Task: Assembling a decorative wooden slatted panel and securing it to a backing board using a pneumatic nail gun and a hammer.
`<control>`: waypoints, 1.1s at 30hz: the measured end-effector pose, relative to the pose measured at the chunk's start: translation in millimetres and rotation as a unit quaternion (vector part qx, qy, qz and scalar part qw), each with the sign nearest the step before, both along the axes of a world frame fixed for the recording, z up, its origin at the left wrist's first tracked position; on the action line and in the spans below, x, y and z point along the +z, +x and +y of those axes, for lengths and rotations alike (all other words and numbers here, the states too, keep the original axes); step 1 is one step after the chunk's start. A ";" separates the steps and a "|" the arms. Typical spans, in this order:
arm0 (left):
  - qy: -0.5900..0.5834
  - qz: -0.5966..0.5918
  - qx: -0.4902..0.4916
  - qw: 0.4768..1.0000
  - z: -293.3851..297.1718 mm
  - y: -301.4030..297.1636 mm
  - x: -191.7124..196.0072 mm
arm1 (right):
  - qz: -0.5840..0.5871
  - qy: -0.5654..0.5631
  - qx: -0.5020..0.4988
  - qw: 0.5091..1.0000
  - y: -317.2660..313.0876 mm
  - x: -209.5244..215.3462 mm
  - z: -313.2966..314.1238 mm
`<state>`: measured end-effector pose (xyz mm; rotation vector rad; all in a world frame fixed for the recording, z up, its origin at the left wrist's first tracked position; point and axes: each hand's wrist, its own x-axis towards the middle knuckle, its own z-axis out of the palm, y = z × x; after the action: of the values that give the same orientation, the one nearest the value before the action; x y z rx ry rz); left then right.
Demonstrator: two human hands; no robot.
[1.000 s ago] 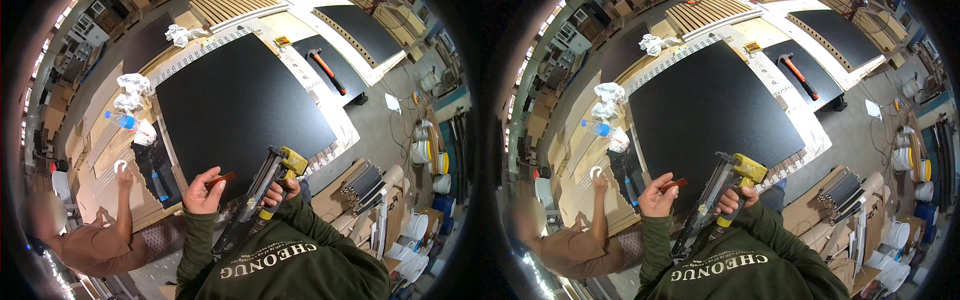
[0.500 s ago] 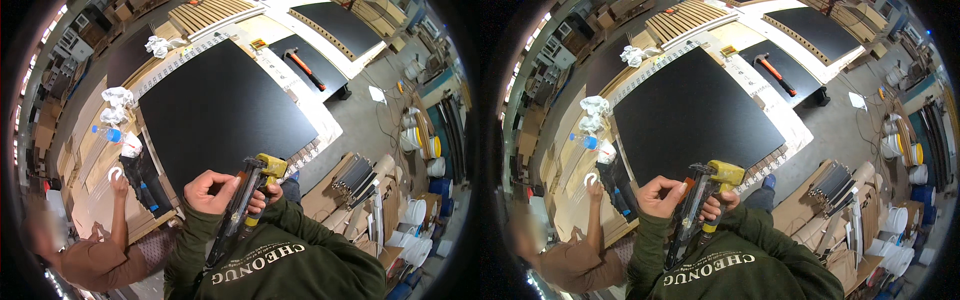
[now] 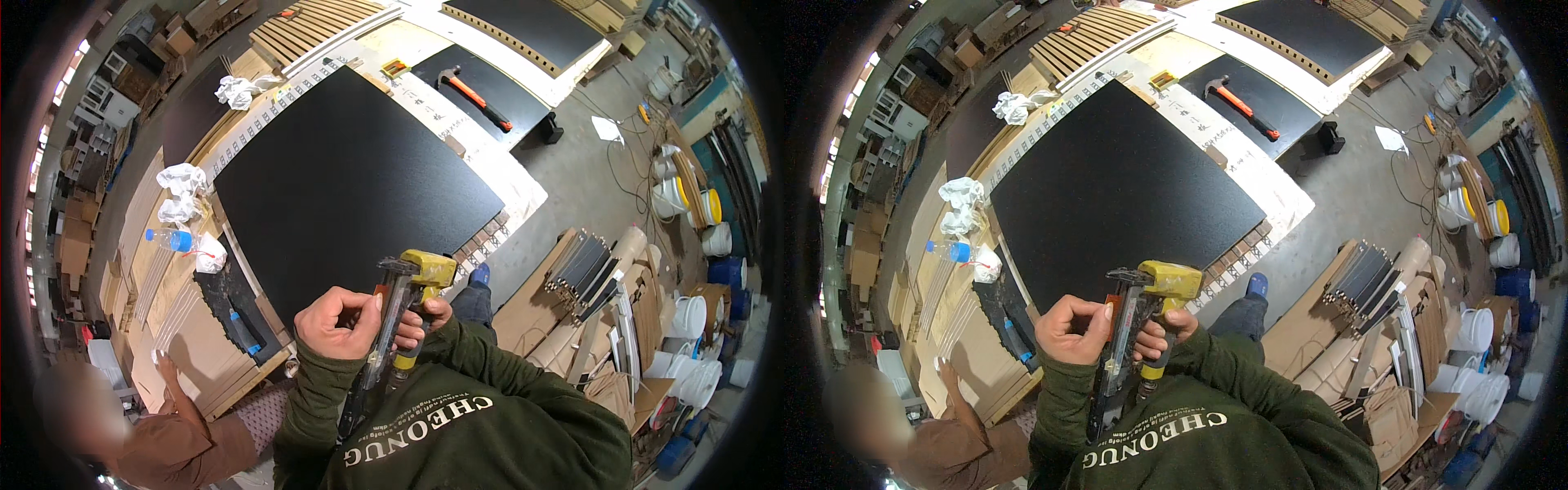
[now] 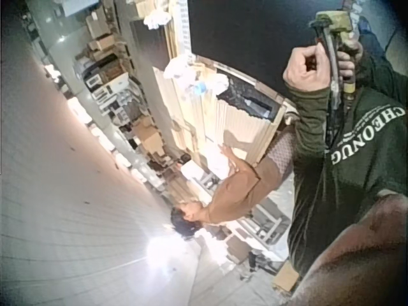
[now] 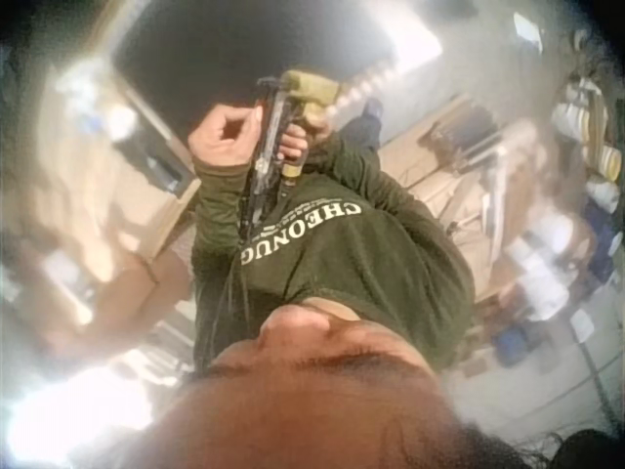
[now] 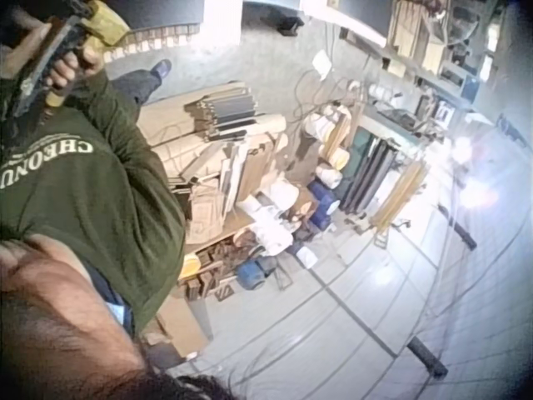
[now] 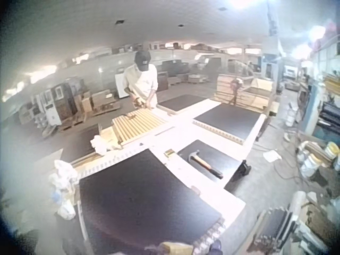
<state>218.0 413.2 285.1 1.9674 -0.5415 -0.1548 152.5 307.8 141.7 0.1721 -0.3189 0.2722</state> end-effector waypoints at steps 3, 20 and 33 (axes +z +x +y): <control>0.016 -0.011 0.000 1.000 -1.6 -3.6 1.4 | -0.007 0.012 -0.009 1.000 -0.4 -1.6 1.2; 0.044 -0.146 -0.091 0.984 23.8 -13.8 -8.4 | 0.011 0.001 -0.031 0.999 -8.5 -1.9 1.9; 0.129 -0.212 -0.131 0.960 39.8 -23.3 -12.1 | 0.028 -0.043 -0.037 0.998 -11.0 0.9 3.7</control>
<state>194.7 453.0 273.0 2.1858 -1.1109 0.0374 141.5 311.5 142.6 0.0834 -0.2569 0.2069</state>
